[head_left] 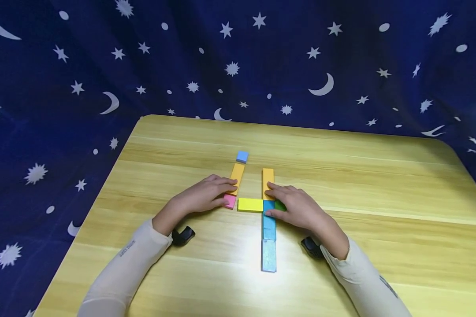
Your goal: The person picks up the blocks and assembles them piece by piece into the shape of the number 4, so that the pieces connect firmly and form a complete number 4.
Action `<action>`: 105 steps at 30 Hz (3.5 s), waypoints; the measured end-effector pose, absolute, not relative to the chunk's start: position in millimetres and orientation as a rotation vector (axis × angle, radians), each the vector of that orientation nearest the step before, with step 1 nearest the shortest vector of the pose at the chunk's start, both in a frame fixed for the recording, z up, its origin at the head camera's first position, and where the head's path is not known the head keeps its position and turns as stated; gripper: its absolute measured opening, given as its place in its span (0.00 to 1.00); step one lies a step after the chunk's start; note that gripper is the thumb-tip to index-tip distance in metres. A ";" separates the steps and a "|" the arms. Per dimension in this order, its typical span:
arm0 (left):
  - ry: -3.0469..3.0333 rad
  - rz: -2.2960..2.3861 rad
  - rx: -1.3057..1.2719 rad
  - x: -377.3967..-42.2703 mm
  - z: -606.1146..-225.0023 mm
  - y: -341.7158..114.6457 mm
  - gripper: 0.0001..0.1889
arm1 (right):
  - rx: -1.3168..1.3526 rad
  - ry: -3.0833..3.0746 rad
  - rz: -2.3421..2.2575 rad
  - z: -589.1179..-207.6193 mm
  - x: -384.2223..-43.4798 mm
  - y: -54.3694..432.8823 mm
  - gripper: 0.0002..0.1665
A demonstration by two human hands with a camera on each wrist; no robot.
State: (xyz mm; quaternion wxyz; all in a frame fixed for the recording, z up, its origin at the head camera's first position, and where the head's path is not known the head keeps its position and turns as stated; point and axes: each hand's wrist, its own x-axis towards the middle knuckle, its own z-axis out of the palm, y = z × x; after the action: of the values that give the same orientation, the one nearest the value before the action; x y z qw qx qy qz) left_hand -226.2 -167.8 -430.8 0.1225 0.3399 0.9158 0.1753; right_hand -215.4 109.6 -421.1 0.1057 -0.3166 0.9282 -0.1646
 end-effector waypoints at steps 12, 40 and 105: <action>2.699 0.432 0.990 -223.1 -424.7 -165.1 0.25 | -1.070 2.818 -0.407 -392.9 -265.1 84.0 0.29; 2.693 0.419 0.931 -215.4 -426.8 -163.9 0.25 | -1.099 2.641 0.058 -401.5 -339.0 19.8 0.23; 2.716 0.340 0.972 -218.3 -425.0 -165.9 0.25 | -1.187 2.651 0.135 -402.4 -328.8 12.1 0.27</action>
State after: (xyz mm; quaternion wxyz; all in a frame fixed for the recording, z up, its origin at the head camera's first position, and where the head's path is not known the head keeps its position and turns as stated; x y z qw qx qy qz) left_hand -218.3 -165.9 -425.0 0.1183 0.3323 0.9285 0.1164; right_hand -328.8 12.1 -402.4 0.1163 -0.4055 0.9055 0.0463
